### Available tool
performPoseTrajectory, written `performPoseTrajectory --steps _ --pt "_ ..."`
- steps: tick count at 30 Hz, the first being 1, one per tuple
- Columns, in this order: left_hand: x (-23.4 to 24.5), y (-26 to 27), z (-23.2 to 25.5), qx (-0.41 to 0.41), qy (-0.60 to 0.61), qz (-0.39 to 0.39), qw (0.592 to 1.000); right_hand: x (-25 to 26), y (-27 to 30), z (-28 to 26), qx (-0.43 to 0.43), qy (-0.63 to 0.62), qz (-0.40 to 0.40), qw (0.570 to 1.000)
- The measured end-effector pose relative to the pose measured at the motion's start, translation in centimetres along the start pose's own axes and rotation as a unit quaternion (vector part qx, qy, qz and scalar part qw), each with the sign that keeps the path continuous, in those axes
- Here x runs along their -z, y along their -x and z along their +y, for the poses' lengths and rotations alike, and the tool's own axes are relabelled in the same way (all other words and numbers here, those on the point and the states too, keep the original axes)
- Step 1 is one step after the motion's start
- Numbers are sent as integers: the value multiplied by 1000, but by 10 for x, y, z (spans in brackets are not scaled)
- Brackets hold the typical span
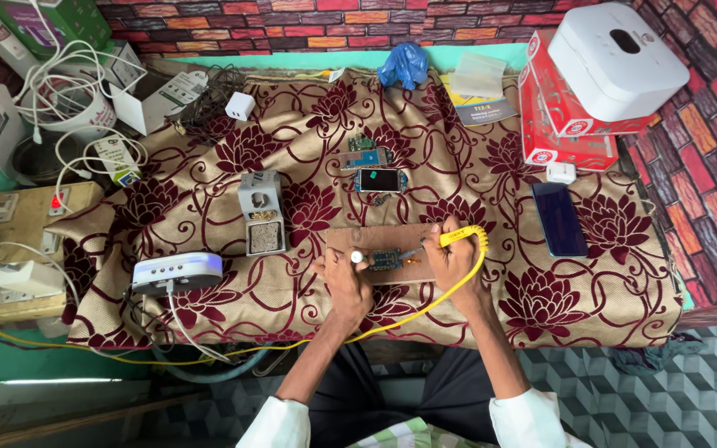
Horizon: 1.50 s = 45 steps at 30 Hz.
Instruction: The person solders a small circuit board using a soldering iron and solder wire. They repeatedly apply solder to various points on the board while holding it steady with their other hand.
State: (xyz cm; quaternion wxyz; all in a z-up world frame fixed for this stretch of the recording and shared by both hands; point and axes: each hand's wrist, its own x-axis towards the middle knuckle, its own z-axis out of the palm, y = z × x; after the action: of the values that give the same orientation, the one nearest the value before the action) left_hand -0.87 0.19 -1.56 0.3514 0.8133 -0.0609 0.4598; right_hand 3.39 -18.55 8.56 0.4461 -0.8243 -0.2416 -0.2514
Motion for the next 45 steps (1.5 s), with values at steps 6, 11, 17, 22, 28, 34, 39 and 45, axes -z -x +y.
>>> performPoseTrajectory --steps 6,11,17,22,28,34,39,45 --pt "-1 -1 0 17 -12 -4 1000 3 5 1 12 3 -11 1000" --pt "-6 -1 -6 26 -3 11 1000 7 15 -2 -16 12 16 1000" --pt "-5 4 -4 31 -10 -14 999 10 30 -7 -25 37 91 995" --pt "1 1 -1 40 -1 -44 998 -2 34 2 -103 40 188 976" --pt "-2 6 -1 17 -42 -66 997 -8 46 20 -213 -44 260 941" --pt "-1 9 -4 12 -10 -53 998 -8 47 16 -169 0 250 953" --pt "-8 11 -7 31 -30 -44 998 -9 45 27 -108 34 245 963" --pt "-10 6 -9 24 -9 -28 999 8 65 48 -88 -231 353 903"
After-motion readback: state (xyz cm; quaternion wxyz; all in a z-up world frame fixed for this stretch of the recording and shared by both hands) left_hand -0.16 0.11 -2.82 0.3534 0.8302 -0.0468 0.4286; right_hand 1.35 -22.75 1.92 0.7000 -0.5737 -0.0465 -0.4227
